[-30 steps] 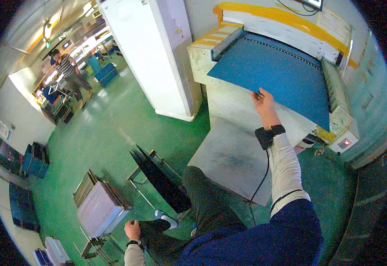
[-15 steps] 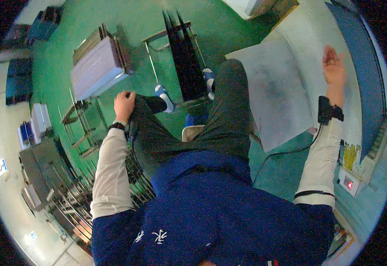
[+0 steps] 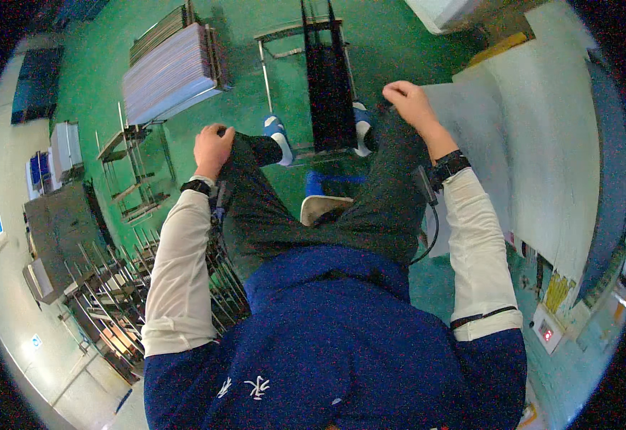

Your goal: Feeding large blue sheets into a roller-fed processing machine on a fabrication floor.

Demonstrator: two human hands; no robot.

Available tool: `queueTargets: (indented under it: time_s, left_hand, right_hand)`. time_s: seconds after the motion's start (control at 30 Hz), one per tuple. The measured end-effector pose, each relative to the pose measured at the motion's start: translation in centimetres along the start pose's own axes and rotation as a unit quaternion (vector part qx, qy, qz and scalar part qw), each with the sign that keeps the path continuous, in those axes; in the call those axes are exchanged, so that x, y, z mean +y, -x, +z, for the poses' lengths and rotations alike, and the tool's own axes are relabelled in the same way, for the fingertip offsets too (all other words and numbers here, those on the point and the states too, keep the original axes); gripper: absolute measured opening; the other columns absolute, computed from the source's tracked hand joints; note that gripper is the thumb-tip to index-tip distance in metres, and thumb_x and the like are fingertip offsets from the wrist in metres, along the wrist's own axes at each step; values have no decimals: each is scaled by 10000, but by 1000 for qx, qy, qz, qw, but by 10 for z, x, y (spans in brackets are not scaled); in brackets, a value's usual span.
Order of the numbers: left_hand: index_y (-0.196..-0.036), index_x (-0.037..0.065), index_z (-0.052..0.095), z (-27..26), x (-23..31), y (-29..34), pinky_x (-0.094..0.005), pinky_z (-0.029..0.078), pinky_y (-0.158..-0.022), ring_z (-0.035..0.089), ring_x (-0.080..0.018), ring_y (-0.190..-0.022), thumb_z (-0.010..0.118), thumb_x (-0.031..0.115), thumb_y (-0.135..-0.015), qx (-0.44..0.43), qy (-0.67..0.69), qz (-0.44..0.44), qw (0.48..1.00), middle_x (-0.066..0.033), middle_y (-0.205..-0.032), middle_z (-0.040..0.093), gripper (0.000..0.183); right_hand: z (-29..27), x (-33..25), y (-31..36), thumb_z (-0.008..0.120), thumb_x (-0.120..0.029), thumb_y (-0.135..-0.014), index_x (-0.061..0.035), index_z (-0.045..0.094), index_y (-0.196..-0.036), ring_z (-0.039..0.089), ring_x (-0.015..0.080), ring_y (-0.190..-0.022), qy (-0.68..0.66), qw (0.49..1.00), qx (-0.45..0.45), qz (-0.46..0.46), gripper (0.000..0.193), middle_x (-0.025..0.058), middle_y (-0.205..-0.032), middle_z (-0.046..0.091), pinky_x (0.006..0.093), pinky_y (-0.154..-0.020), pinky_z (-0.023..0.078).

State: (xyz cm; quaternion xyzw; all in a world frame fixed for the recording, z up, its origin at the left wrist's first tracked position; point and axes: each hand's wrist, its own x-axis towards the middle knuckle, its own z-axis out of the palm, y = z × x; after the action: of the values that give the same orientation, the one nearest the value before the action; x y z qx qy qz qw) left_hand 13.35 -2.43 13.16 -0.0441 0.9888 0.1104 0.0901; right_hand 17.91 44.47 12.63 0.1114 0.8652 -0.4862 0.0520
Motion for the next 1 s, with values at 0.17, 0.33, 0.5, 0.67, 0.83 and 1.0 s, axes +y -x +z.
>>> queueTargets:
  time_s: [0.17, 0.33, 0.5, 0.67, 0.83, 1.0]
  left_hand:
    - [-817, 43, 712, -15, 8, -6, -502, 528, -762, 641, -408, -851, 618, 299, -730, 16, 49, 0, 999, -204, -906, 678, 286]
    - [-853, 66, 734, -14, 2, 8, -488, 531, -806, 638, -395, -908, 616, 345, -739, 48, 17, -16, 999, -186, -974, 684, 324]
    - [-912, 75, 728, -4, 6, 7, -491, 497, -832, 595, -346, -1013, 625, 382, -777, 53, 7, -22, 998, -132, -1015, 661, 350]
    - [-909, 80, 729, -6, 7, 10, -478, 485, -855, 584, -335, -1032, 644, 370, -774, 51, 18, -33, 998, -122, -1021, 658, 331]
    - [-904, 71, 719, -6, 8, 12, -472, 484, -840, 578, -332, -1015, 646, 364, -774, 71, 13, -28, 997, -125, -988, 652, 329]
    - [-939, 69, 713, -8, 11, 18, -471, 481, -849, 572, -332, -1032, 632, 365, -787, 77, 19, -22, 997, -131, -1021, 644, 342]
  right_hand:
    - [23, 20, -20, 617, -314, -838, -40, 685, -1016, 640, 377, -987, 238, 970, -35, -33, 334, 194, -1012, 684, 448, -826, 492]
    - [21, 25, -15, 595, -319, -875, -54, 652, -1123, 629, 362, -1028, 291, 954, -67, -28, 368, 172, -1106, 673, 425, -872, 487]
    - [1, 57, -7, 616, -352, -891, -32, 666, -1030, 617, 359, -981, 318, 946, -55, -26, 353, 173, -1034, 669, 452, -852, 472]
    - [1, 56, -3, 610, -348, -901, -17, 667, -1029, 613, 373, -984, 280, 958, -44, -38, 360, 183, -1034, 667, 447, -861, 467]
    - [8, 43, -3, 606, -319, -905, -34, 680, -1026, 618, 381, -977, 313, 949, -38, -20, 318, 188, -1035, 670, 449, -829, 480]
    - [8, 35, -2, 613, -305, -892, -33, 696, -997, 631, 369, -944, 338, 941, -29, 7, 304, 165, -994, 685, 454, -785, 492]
